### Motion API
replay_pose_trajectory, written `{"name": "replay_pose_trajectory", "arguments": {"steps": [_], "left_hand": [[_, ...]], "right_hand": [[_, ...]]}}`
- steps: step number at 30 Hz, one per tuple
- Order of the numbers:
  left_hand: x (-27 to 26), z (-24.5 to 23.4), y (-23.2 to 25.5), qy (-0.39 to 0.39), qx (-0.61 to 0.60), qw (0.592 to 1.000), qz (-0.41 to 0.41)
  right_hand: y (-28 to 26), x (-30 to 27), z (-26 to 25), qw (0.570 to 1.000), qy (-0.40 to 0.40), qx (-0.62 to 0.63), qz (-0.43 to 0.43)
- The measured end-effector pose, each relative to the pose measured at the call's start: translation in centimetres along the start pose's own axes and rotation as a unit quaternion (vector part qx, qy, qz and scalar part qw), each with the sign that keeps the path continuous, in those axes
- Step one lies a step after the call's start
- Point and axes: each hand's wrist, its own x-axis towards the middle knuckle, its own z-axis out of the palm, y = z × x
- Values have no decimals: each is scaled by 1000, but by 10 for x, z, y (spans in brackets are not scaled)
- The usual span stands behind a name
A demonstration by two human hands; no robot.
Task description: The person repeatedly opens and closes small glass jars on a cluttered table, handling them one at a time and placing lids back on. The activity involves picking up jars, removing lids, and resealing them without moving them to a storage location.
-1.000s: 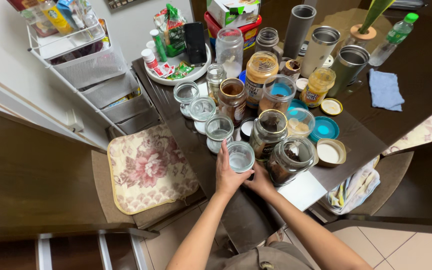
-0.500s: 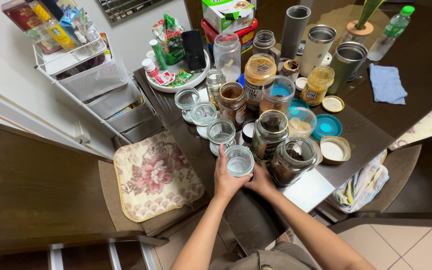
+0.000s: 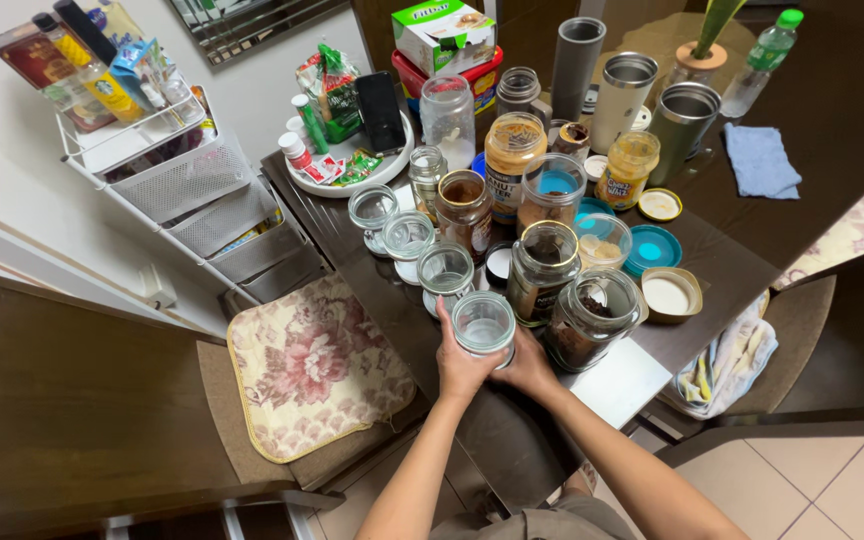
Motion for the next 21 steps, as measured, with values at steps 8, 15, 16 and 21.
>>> {"name": "replay_pose_trajectory", "arguments": {"steps": [8, 15, 16, 21], "left_hand": [[10, -17, -10, -27, -127, 990, -56], [10, -24, -16, -26, -235, 970, -63], [10, -26, -16, -24, -242, 968, -67], [12, -42, -15, -18, -261, 963, -58]], "right_hand": [[-36, -3, -18, 994, -32, 96, -37], [-55, -7, -30, 993, -61, 99, 25], [-58, -8, -32, 993, -65, 87, 35], [-71, -11, -49, 998, -51, 40, 12]]}}
